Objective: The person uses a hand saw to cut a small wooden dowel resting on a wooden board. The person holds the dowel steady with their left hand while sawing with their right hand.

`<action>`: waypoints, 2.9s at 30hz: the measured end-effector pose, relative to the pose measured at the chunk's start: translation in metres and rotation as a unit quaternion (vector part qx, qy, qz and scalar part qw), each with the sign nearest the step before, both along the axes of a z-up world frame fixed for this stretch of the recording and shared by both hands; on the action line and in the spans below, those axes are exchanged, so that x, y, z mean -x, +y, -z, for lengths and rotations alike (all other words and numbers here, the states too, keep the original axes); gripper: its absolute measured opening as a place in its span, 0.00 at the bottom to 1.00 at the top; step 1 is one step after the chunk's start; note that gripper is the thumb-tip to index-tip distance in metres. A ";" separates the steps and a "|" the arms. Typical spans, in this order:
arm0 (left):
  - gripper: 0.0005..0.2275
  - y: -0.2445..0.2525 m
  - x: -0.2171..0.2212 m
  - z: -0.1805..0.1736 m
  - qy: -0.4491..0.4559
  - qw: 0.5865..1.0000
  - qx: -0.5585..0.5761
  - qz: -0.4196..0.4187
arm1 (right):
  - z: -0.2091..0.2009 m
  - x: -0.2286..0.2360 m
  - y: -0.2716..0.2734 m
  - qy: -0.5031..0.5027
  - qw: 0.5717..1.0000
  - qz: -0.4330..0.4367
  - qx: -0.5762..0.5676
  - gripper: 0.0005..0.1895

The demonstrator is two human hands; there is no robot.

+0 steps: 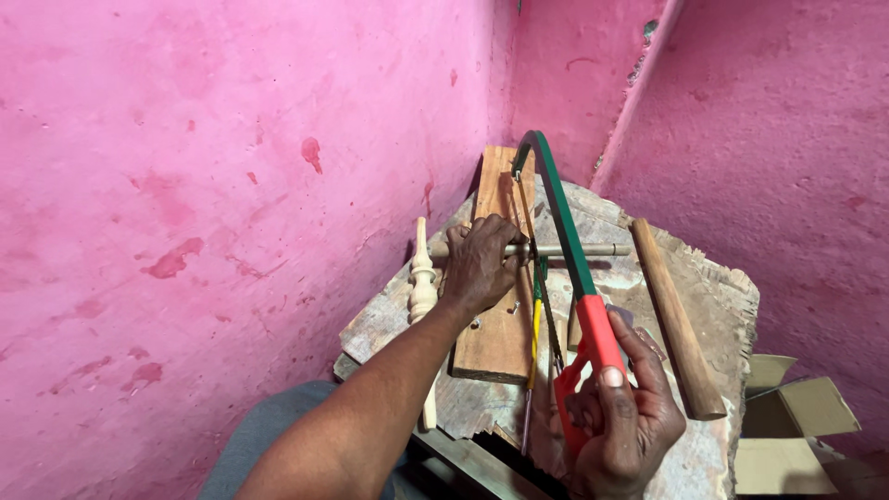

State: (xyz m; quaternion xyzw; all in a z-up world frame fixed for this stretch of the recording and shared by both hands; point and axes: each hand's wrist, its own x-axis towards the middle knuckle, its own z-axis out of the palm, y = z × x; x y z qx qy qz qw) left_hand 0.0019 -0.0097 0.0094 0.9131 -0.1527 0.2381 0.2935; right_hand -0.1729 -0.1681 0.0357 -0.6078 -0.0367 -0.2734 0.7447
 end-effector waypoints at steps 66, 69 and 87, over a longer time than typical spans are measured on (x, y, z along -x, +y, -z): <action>0.08 0.002 0.005 0.001 0.031 0.999 0.004 0.033 | -0.009 0.013 0.007 0.002 0.999 0.044 0.014 0.26; 0.08 0.002 0.004 0.000 0.041 0.999 0.002 0.033 | -0.011 0.012 0.009 -0.003 0.998 0.055 0.027 0.26; 0.11 0.005 0.003 0.003 0.025 0.999 0.018 0.042 | -0.009 0.015 0.016 -0.001 0.998 0.045 0.054 0.25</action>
